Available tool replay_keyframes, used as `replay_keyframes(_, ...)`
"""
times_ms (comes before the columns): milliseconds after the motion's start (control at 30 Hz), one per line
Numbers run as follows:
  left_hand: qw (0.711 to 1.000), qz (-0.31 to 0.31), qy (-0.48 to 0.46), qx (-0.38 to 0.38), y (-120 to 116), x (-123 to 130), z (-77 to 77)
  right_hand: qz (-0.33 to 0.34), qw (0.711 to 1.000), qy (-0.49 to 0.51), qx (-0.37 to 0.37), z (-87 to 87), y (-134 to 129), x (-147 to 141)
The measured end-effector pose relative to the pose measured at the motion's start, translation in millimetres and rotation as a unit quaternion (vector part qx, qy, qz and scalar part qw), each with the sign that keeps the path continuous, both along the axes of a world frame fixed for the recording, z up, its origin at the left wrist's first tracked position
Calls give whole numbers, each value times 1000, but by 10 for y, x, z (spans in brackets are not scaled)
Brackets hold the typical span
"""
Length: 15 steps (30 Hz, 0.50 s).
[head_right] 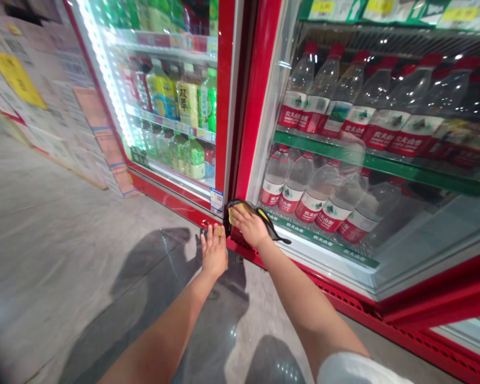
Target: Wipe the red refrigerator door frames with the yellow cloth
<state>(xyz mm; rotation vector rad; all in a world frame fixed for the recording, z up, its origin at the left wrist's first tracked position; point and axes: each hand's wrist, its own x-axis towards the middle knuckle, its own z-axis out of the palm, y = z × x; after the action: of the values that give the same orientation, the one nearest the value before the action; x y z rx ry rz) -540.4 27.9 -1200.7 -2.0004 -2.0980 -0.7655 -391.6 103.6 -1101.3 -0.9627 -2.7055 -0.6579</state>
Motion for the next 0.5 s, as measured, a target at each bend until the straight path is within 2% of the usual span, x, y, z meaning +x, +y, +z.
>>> replay_keyframes(67,1000,-1,-8,1,40,39,9,-22,996,69,52,224,16,64)
replay_keyframes(100,1000,-2,-12,1,61,60,14,-35,991,102,78,278,4,102)
replay_keyframes(133,1000,-5,-15,2,80,81,19,-47,987,123,95,281,-19,142)
replay_keyframes(200,1000,-18,-19,5,110,123,30,-53,988,114,94,154,-88,220)
replay_keyframes(267,999,-38,-20,9,130,159,42,-22,997,55,58,-34,-147,293)
replay_keyframes(333,998,-54,-20,16,146,188,55,24,999,-2,28,-126,-169,362)
replay_keyframes(400,998,-61,-24,22,166,208,73,35,999,2,41,-59,-156,428)
replay_keyframes(500,997,-59,-35,31,202,230,107,-8,992,83,96,150,-125,509)
